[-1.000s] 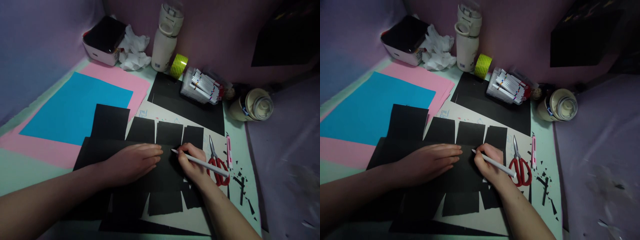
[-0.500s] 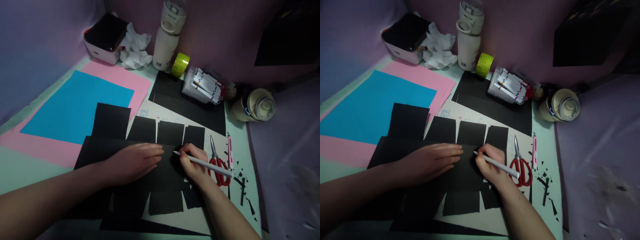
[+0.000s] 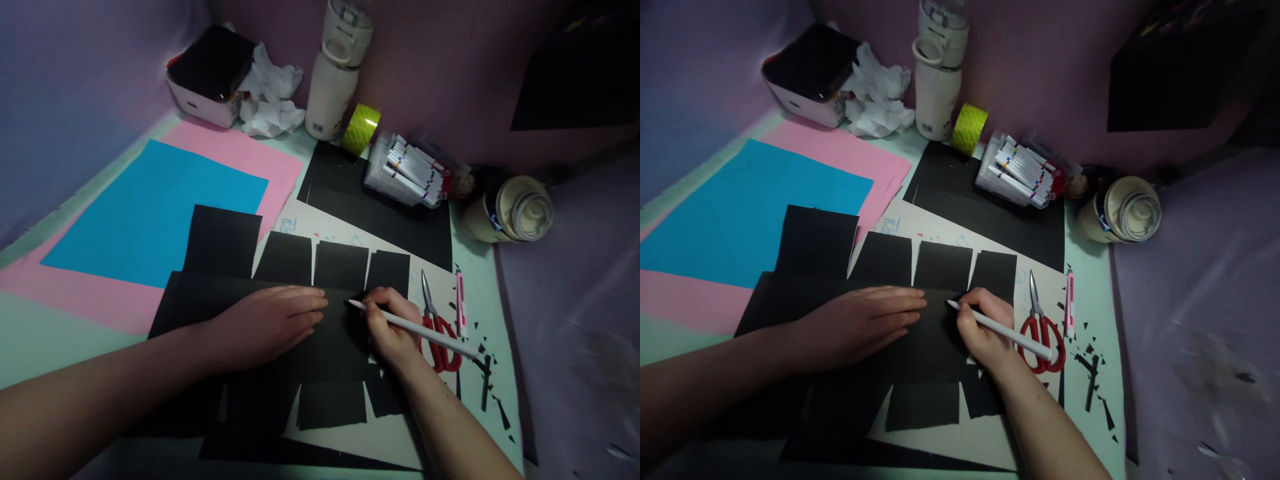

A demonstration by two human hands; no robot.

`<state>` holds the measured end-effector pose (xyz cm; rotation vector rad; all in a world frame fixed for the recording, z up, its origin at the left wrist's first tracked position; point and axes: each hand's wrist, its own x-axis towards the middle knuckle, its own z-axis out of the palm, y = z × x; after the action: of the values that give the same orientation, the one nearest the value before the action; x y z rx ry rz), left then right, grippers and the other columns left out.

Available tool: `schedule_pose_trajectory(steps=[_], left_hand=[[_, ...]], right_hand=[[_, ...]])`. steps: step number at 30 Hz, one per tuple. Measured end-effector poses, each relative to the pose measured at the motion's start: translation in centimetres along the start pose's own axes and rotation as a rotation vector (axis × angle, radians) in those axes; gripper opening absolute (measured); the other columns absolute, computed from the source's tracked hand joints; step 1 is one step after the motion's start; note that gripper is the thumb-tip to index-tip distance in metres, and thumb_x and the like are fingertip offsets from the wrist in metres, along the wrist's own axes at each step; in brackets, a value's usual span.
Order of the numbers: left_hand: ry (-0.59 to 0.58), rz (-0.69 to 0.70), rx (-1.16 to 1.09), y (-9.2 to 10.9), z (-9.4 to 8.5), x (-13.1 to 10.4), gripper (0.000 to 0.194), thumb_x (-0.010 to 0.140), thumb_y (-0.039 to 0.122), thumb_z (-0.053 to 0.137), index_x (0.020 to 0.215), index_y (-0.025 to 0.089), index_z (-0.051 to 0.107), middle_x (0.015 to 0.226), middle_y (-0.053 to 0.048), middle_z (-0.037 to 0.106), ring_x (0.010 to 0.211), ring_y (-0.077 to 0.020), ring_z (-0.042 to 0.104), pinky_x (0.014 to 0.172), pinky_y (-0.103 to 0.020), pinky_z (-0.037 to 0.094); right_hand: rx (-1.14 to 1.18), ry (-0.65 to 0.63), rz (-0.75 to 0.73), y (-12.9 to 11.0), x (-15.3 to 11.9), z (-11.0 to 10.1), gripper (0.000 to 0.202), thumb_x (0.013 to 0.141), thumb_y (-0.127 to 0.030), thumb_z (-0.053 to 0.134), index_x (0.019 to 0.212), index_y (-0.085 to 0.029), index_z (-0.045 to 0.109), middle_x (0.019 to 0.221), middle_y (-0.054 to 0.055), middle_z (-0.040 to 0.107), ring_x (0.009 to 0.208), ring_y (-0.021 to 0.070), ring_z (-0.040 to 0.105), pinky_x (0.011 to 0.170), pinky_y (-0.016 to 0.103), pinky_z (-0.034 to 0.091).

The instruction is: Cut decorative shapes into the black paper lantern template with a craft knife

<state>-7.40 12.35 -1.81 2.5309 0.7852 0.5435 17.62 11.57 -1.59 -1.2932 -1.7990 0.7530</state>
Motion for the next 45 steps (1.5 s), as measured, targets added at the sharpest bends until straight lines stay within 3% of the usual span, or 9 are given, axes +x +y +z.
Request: schedule_pose_trajectory(steps=[6, 26, 45], left_hand=[[0.013, 0.016, 0.005, -0.1, 0.2, -0.1, 0.027, 0.099, 0.023, 0.047, 0.121, 0.017, 0.062, 0.132, -0.007, 0.063, 0.127, -0.0220, 0.056, 0.106, -0.039, 0.047], [0.042, 0.047, 0.002, 0.0, 0.2, 0.0, 0.027, 0.099, 0.021, 0.048, 0.120, 0.014, 0.062, 0.129, -0.010, 0.065, 0.126, -0.0231, 0.057, 0.105, -0.040, 0.048], [0.025, 0.025, 0.019, -0.1, 0.3, -0.1, 0.027, 0.100, 0.023, 0.045, 0.119, 0.016, 0.062, 0.131, -0.007, 0.064, 0.126, -0.0217, 0.056, 0.106, -0.038, 0.047]], right_hand=[[-0.072, -0.089, -0.079, -0.4, 0.4, 0.2, 0.010, 0.085, -0.015, 0.055, 0.078, -0.021, 0.059, 0.069, 0.000, 0.064, 0.059, 0.0131, 0.059, 0.057, 0.026, 0.046], [-0.086, -0.119, -0.092, -1.1, 0.8, 0.1, 0.012, 0.085, -0.013, 0.055, 0.077, -0.020, 0.059, 0.066, 0.000, 0.061, 0.056, 0.0120, 0.056, 0.054, 0.025, 0.044], [-0.040, 0.005, -0.053, -0.1, 0.2, 0.2, 0.012, 0.084, -0.011, 0.055, 0.077, -0.020, 0.055, 0.067, -0.002, 0.056, 0.059, 0.0115, 0.054, 0.056, 0.025, 0.042]])
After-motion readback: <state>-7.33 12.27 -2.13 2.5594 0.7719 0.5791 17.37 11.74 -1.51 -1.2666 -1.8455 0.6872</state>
